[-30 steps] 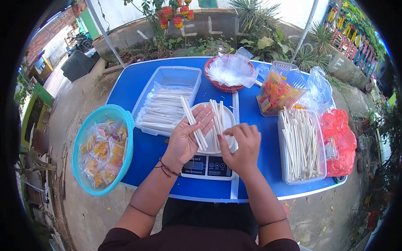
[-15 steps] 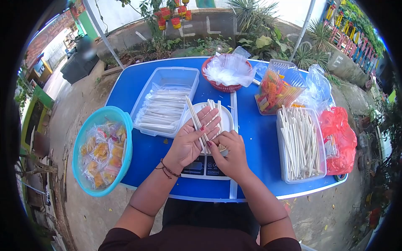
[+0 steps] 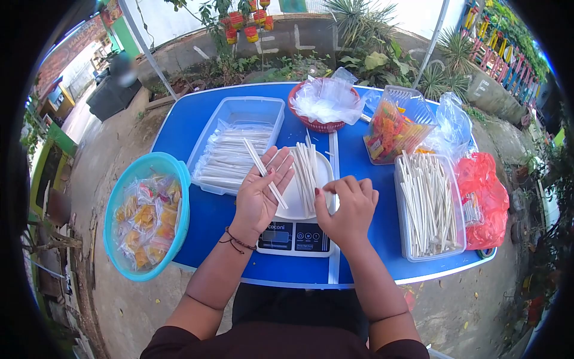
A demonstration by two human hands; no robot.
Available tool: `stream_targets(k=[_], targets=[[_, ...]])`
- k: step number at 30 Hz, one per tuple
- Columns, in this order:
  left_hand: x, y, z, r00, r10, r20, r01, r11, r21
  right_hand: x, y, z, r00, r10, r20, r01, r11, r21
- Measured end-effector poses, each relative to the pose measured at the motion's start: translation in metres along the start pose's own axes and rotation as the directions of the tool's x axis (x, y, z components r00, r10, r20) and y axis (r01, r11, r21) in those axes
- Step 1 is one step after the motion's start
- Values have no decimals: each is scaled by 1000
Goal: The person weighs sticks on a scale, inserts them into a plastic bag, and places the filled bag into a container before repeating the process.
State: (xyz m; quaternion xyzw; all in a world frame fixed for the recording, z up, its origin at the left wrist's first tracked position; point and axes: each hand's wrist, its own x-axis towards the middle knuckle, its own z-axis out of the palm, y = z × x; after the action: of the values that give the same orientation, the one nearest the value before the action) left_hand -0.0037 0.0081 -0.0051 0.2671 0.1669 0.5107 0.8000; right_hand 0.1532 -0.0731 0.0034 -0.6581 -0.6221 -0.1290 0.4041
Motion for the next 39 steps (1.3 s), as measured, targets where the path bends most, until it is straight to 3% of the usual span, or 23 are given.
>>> stream_targets(k=[3,6,11,20,24,27,32,39], targets=[[0,0,0,998,-44,34,45,999,-25,3,4,1,999,-22,-37,24,998,59],[-1,-1,1,990,-100,105,105,993,-48,0,2,1,992,-122,42,109,966,233],[-7,-6,8,961,-142,236,158,986,-53,-10,-13,9,972,-205,116,159,934,321],[-11,-10,9,953,-112,283,76,988,135,-11,-13,10,980,-163,116,104,910,402],[-15,-11,17,979,-61,194,-17,927,375,-10,-6,7,992,-91,84,56,934,353],[-14,-13,16,978,65,198,-192,642,742,-4,-1,-6,992,-76,99,46,960,277],[-19,-20,46,979,7,206,-153,692,705,1,-3,-36,987,-130,99,104,967,231],[-21,-56,90,951,-144,273,-122,638,761,-26,22,-86,998,-65,22,67,992,-108]])
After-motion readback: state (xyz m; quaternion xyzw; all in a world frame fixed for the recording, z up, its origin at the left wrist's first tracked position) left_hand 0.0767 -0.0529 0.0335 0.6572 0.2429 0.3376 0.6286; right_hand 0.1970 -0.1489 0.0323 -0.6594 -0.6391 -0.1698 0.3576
